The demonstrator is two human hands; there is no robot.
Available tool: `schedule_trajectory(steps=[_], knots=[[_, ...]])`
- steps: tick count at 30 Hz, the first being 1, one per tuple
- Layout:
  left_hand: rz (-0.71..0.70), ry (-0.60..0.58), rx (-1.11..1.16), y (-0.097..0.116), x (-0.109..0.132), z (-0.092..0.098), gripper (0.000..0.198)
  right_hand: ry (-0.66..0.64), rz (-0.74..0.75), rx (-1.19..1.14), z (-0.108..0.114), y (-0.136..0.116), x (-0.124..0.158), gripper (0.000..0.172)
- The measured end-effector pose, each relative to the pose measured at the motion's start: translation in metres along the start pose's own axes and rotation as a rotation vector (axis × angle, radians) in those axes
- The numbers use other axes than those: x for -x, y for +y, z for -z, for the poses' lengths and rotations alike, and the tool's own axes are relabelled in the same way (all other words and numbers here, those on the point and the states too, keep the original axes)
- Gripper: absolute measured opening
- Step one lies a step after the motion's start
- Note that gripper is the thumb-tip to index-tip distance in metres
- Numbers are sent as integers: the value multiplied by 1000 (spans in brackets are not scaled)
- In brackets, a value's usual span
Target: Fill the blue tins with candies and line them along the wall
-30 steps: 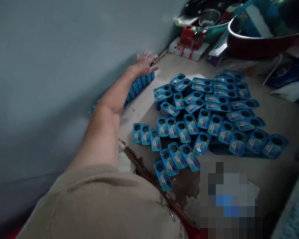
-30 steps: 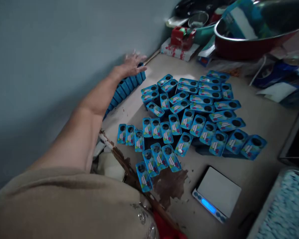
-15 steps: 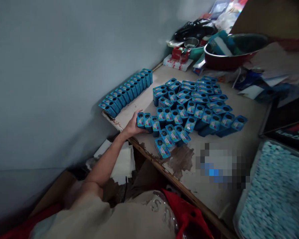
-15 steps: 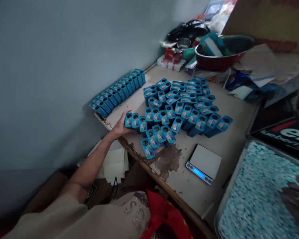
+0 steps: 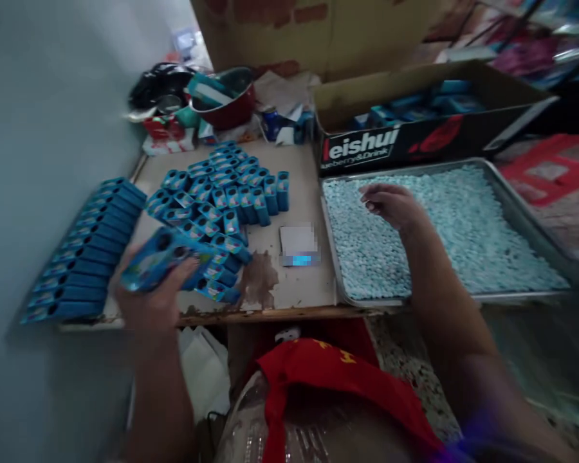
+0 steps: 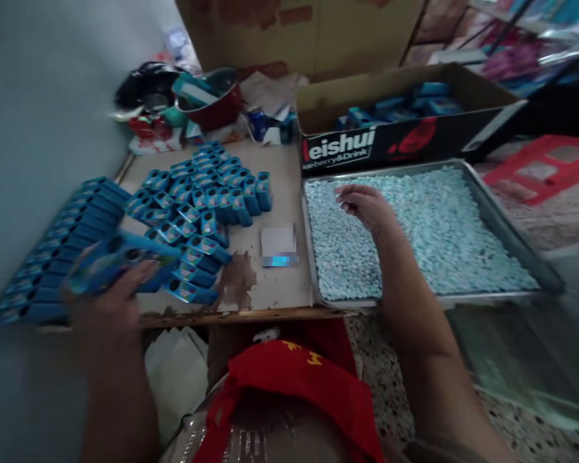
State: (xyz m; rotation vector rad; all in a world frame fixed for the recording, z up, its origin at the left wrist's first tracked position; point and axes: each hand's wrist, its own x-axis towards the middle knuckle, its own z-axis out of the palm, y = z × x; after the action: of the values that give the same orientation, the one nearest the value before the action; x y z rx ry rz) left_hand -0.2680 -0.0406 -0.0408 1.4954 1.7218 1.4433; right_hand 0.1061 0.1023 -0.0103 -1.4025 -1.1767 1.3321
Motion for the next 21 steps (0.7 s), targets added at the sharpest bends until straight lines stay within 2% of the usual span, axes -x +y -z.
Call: schedule_trajectory(steps=[2,4,7,11,14,17,19,21], knots=[[-12,-32,24,11,-1,-35,58,-22,83,178,10,6,-3,12],[-15,-51,44,16,-4,-57,58,-37,184,437,21,12,-3,13],[-10,-88,78,8,-15,-75,58,-39,313,796,37,23,-3,14],[49,-185,169,-16,-25,-88,61,-159,476,1124,40,36,-3,35],[67,-244,259,-27,-21,-90,77,-292,486,1223,26,41,3,52],[18,-220,252,-23,-8,-80,100,-375,482,1360,10,41,17,55],[-27,-140,192,-12,5,-67,97,-412,462,1413,5,40,27,44],[-92,-64,128,1,18,-51,78,-460,406,1412,6,38,34,30]])
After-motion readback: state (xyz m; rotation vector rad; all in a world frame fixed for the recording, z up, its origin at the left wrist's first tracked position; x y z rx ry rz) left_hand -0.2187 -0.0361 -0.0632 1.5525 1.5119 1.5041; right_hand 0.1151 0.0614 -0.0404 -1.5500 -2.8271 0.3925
